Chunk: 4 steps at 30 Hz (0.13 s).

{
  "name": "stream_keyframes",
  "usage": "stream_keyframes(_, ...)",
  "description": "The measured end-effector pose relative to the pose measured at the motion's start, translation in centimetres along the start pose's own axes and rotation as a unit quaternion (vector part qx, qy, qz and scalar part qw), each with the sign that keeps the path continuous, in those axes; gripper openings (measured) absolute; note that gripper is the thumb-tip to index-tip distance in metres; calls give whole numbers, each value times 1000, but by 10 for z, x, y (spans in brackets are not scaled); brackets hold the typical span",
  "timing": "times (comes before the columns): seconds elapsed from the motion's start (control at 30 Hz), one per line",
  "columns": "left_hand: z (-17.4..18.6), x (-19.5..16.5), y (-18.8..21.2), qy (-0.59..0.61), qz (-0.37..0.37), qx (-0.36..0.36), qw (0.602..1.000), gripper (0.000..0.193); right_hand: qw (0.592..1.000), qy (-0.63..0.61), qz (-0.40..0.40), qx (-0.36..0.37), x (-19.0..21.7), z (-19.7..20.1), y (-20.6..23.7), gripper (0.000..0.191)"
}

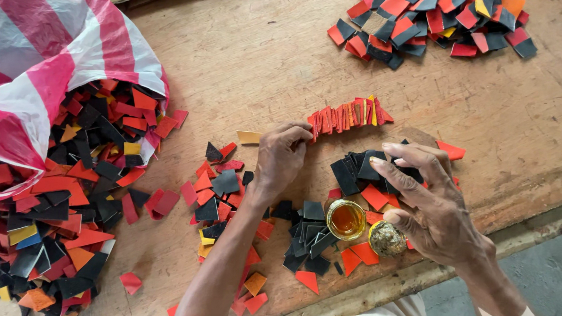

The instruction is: The person repeatedly picks small colored foam pieces from a pile, applies adhesive from a small jar to one side, and places them onto a growing stack on the table. The person handles the pieces one at a time and continues the cycle throughout the clip.

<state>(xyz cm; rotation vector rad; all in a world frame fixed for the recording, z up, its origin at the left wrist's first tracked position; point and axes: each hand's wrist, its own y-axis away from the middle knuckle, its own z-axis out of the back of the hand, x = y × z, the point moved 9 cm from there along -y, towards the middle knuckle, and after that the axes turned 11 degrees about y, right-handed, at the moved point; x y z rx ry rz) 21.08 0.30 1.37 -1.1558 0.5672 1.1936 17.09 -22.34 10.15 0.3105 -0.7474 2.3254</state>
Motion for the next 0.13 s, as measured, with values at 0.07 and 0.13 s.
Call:
stream_keyframes(0.07, 4, -9, 0, -13, 16, 11, 1000, 24, 1000, 4, 3, 2, 3, 1, -1, 59)
stream_keyframes(0.13, 17, -18, 6, -18, 40, 7, 999, 25, 1000, 1, 8, 3, 10, 13, 5, 58)
